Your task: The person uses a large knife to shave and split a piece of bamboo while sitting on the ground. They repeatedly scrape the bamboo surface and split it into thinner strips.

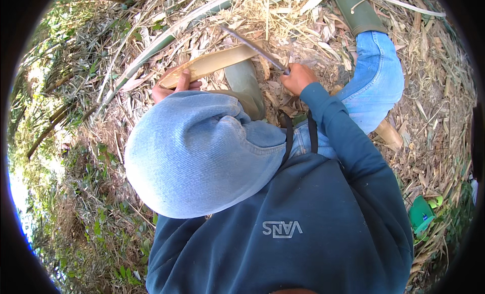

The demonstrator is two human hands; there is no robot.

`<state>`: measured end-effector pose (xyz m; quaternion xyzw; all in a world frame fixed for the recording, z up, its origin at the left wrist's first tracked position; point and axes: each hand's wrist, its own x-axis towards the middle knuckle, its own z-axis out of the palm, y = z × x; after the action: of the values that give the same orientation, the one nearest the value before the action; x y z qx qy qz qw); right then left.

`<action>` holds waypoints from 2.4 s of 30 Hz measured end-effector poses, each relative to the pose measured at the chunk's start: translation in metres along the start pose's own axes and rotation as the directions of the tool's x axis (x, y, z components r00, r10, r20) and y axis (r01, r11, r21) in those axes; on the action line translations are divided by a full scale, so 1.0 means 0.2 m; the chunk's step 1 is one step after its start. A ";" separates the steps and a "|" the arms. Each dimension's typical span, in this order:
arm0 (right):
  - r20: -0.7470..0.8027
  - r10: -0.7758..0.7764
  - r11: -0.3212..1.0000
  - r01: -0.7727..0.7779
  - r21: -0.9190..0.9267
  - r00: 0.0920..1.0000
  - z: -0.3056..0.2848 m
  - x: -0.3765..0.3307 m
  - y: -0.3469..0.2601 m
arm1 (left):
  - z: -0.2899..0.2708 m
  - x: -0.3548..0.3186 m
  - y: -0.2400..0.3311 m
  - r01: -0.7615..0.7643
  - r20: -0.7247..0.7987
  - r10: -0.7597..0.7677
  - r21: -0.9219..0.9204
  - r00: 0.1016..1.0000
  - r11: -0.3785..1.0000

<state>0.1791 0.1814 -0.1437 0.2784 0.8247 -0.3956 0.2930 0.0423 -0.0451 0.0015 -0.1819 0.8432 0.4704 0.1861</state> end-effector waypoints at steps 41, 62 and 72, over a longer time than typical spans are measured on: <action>-0.073 -0.063 0.998 0.064 0.018 0.995 -0.02 0.02 -0.12 | 0.07 0.02 -0.12 -0.097 0.003 0.100 -0.188 0.995 0.977; -0.055 0.021 0.998 -0.018 0.059 0.998 -0.08 0.11 0.06 | 0.06 0.04 -0.09 -0.013 -0.003 0.012 -0.047 1.000 0.999; -0.241 -0.101 0.977 0.142 0.157 0.965 0.04 0.07 0.00 | 0.11 0.04 -0.13 -0.063 0.090 0.072 -0.100 0.993 0.993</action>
<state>0.1722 0.1770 -0.1575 0.2957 0.8315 -0.4476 0.1445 0.0505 -0.0401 -0.0321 -0.1400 0.8155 0.5247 0.2003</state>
